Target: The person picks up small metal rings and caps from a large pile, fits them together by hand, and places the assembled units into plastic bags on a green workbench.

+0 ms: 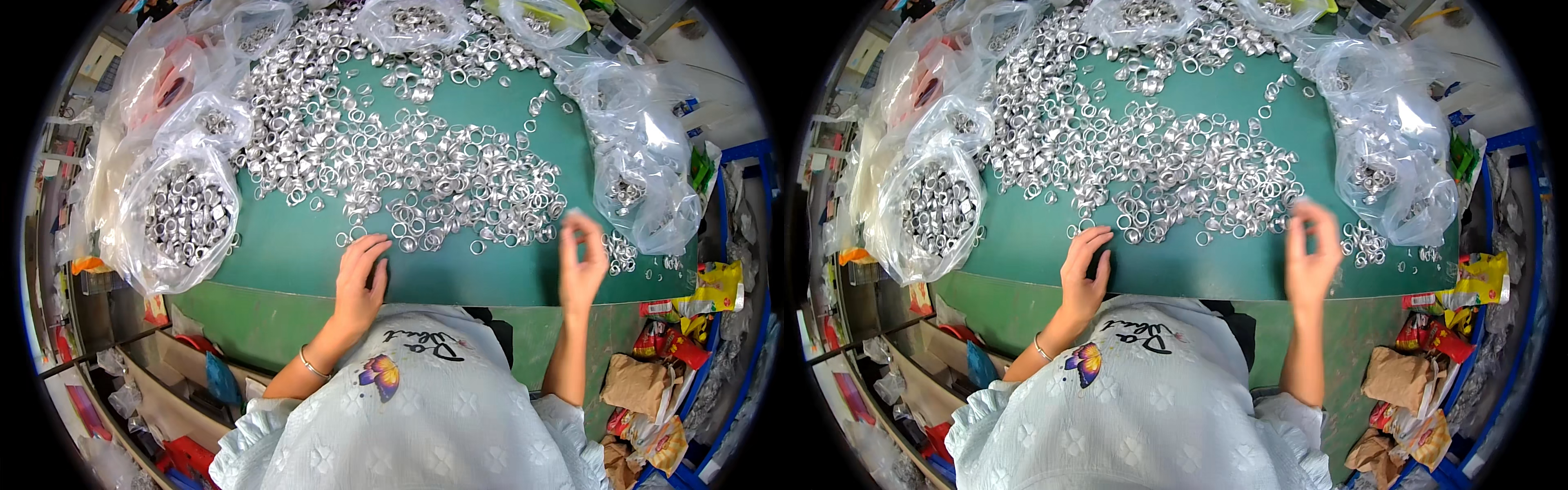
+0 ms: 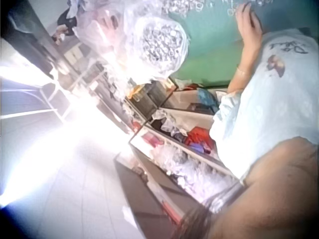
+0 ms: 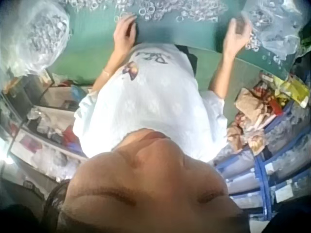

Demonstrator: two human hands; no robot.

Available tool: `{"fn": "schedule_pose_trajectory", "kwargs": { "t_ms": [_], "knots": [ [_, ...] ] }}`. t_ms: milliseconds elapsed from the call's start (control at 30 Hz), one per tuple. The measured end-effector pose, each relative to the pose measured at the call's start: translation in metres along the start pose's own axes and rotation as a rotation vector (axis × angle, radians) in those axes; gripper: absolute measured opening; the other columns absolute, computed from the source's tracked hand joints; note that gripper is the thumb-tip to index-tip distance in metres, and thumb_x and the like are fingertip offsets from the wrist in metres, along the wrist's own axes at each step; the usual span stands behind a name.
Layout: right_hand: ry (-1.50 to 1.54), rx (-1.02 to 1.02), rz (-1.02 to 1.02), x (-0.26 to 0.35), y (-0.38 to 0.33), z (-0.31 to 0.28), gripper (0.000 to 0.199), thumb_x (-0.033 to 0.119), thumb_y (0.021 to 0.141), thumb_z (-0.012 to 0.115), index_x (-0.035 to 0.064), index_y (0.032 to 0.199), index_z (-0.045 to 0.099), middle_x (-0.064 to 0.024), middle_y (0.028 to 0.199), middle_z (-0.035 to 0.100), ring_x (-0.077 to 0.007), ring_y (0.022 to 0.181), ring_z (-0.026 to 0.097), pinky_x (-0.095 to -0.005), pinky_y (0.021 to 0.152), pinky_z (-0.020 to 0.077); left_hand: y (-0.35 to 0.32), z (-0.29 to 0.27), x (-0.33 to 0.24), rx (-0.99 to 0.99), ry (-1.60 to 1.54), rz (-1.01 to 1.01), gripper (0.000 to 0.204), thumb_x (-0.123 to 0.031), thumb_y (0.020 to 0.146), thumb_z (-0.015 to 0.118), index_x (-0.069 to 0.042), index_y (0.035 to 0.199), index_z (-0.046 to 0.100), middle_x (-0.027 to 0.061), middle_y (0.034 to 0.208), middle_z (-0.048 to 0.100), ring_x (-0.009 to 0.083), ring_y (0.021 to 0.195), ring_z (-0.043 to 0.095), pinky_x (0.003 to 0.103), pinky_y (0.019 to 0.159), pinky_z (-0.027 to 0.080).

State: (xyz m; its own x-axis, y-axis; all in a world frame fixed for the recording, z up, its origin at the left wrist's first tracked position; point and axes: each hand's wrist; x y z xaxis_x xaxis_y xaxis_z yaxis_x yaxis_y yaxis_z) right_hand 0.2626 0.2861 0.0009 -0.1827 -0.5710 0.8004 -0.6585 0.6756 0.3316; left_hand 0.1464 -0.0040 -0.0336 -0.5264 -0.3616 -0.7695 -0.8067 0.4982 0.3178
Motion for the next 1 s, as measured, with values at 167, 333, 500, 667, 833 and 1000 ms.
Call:
{"fn": "schedule_pose_trajectory", "kwargs": {
  "t_ms": [167, 333, 500, 667, 833, 1000],
  "knots": [
    [-0.212, 0.336, -0.348, 0.033, -0.042, 0.046, 0.024, 0.004, 0.069, 0.073, 0.0040, 0.091, 0.064, -0.0070, 0.090, 0.058, -0.0251, 0.081, 0.054, -0.0351, 0.069, 0.0396, 0.002, 0.010, -0.016, 0.056, 0.025, 0.058, 0.031, 0.010, 0.072, 0.063, -0.002, 0.100, 0.063, 0.0110, 0.108, 0.060, 0.0277, 0.095, 0.057, 0.035, 0.085, 0.043],
    [-0.358, 0.334, -0.395, 0.025, -0.048, 0.061, 0.020, 0.004, 0.073, 0.071, 0.0029, 0.091, 0.063, -0.0078, 0.092, 0.055, -0.0223, 0.076, 0.052, -0.0324, 0.069, 0.0396, -0.001, 0.014, -0.018, 0.090, -0.023, 0.090, 0.032, 0.007, 0.073, 0.064, -0.004, 0.103, 0.062, 0.0080, 0.111, 0.058, 0.0256, 0.097, 0.054, 0.034, 0.079, 0.041],
    [0.808, 0.492, 0.474, 0.045, -0.066, 0.060, 0.011, 0.012, 0.089, 0.061, 0.0019, 0.094, 0.060, -0.0030, 0.092, 0.057, -0.0115, 0.075, 0.051, -0.0246, 0.071, 0.0399, 0.006, 0.010, -0.039, 0.214, -0.446, -0.157, 0.033, 0.006, 0.076, 0.066, -0.002, 0.109, 0.062, 0.0084, 0.104, 0.060, 0.0176, 0.085, 0.056, 0.027, 0.074, 0.047],
    [1.431, 0.684, 1.042, 0.064, -0.070, 0.059, 0.023, 0.021, 0.097, 0.048, 0.0021, 0.105, 0.057, -0.0055, 0.096, 0.059, -0.0134, 0.083, 0.054, -0.0284, 0.072, 0.0423, 0.014, 0.009, -0.045, 0.374, -0.637, -0.236, 0.036, 0.003, 0.078, 0.069, 0.000, 0.113, 0.061, 0.0025, 0.086, 0.052, 0.0084, 0.079, 0.053, 0.022, 0.070, 0.047],
    [1.462, 0.665, 1.121, 0.070, -0.069, 0.061, 0.022, 0.021, 0.097, 0.048, 0.0029, 0.104, 0.058, -0.0062, 0.098, 0.060, -0.0148, 0.084, 0.055, -0.0295, 0.071, 0.0440, 0.015, 0.009, -0.045, 0.357, -0.786, -0.320, 0.033, 0.001, 0.079, 0.068, 0.001, 0.111, 0.062, 0.0026, 0.086, 0.052, 0.0082, 0.076, 0.052, 0.021, 0.065, 0.045],
    [1.434, 0.656, 1.108, 0.070, -0.068, 0.062, 0.019, 0.019, 0.097, 0.047, 0.0034, 0.101, 0.058, -0.0055, 0.096, 0.061, -0.0143, 0.084, 0.056, -0.0297, 0.071, 0.0446, 0.018, 0.006, -0.045, 0.370, -0.857, -0.329, 0.033, 0.001, 0.079, 0.069, 0.002, 0.111, 0.061, 0.0028, 0.087, 0.052, 0.0075, 0.076, 0.052, 0.021, 0.065, 0.046]
  ]
}}
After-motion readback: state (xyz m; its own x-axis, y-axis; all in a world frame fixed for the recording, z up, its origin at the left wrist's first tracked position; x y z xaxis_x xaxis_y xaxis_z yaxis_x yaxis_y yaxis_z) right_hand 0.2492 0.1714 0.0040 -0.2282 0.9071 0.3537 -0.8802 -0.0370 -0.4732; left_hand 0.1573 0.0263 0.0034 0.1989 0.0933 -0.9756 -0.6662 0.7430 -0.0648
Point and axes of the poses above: each hand's wrist, its own y-axis towards the middle knuckle, its own z-axis out of the palm, x = y × z
